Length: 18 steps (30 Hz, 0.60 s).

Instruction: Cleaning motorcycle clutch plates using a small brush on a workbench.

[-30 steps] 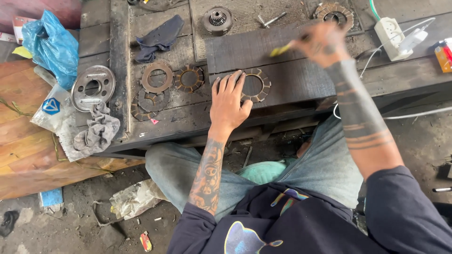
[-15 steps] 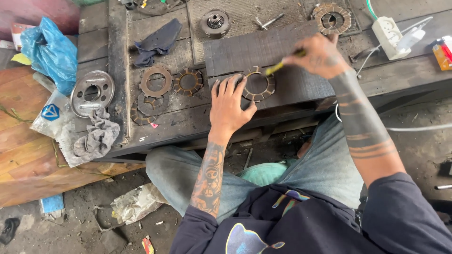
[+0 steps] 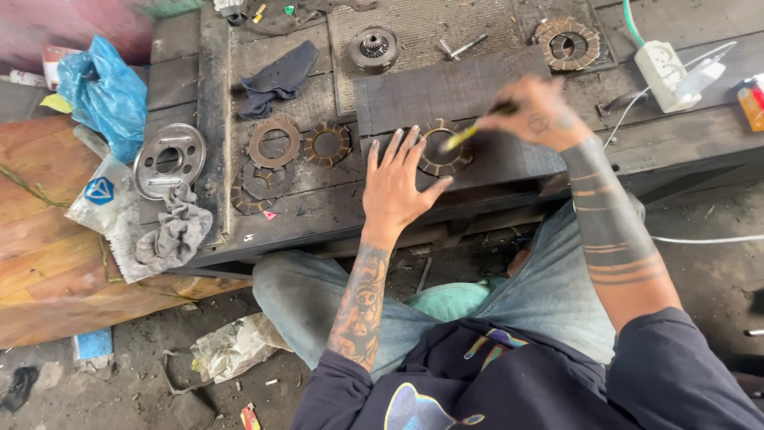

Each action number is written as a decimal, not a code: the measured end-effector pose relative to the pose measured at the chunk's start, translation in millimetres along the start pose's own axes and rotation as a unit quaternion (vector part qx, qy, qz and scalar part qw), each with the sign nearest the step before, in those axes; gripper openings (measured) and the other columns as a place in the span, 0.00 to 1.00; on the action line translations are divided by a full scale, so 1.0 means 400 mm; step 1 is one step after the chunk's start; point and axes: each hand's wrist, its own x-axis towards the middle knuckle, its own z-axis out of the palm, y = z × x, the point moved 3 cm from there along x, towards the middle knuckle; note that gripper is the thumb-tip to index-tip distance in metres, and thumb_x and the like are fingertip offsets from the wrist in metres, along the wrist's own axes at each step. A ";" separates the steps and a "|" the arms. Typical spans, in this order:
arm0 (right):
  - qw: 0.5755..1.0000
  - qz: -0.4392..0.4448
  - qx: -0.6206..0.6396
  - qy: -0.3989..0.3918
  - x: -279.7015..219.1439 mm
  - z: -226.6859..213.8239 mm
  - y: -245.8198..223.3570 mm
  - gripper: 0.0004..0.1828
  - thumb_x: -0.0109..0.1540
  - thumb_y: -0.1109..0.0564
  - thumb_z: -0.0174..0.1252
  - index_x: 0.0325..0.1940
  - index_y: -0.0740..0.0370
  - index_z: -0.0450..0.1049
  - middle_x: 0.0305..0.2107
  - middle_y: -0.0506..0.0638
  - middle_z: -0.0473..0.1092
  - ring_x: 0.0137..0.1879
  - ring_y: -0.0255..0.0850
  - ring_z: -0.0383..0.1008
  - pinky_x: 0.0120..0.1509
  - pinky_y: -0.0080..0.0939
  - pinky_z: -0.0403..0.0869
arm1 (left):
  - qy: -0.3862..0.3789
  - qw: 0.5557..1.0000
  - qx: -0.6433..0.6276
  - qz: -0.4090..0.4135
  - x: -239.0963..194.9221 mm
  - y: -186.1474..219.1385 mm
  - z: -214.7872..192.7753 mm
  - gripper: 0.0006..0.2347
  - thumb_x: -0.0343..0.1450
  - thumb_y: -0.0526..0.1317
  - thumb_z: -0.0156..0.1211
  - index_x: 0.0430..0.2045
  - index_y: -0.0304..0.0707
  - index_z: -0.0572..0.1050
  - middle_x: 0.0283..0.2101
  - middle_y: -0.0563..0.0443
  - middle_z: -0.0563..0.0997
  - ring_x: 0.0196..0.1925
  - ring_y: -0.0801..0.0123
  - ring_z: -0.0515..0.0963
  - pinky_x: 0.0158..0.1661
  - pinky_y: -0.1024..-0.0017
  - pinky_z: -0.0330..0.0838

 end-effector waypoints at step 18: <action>0.995 -0.002 -0.081 0.063 -0.055 0.023 0.020 0.25 0.68 0.26 0.57 0.40 0.47 0.82 0.28 0.47 0.77 0.43 0.49 0.76 0.65 0.72 0.52 | 0.019 0.999 0.024 0.016 0.004 -0.004 0.014 0.32 0.73 0.66 0.48 0.64 0.40 0.68 0.70 0.47 0.67 0.74 0.55 0.62 0.72 0.43 0.46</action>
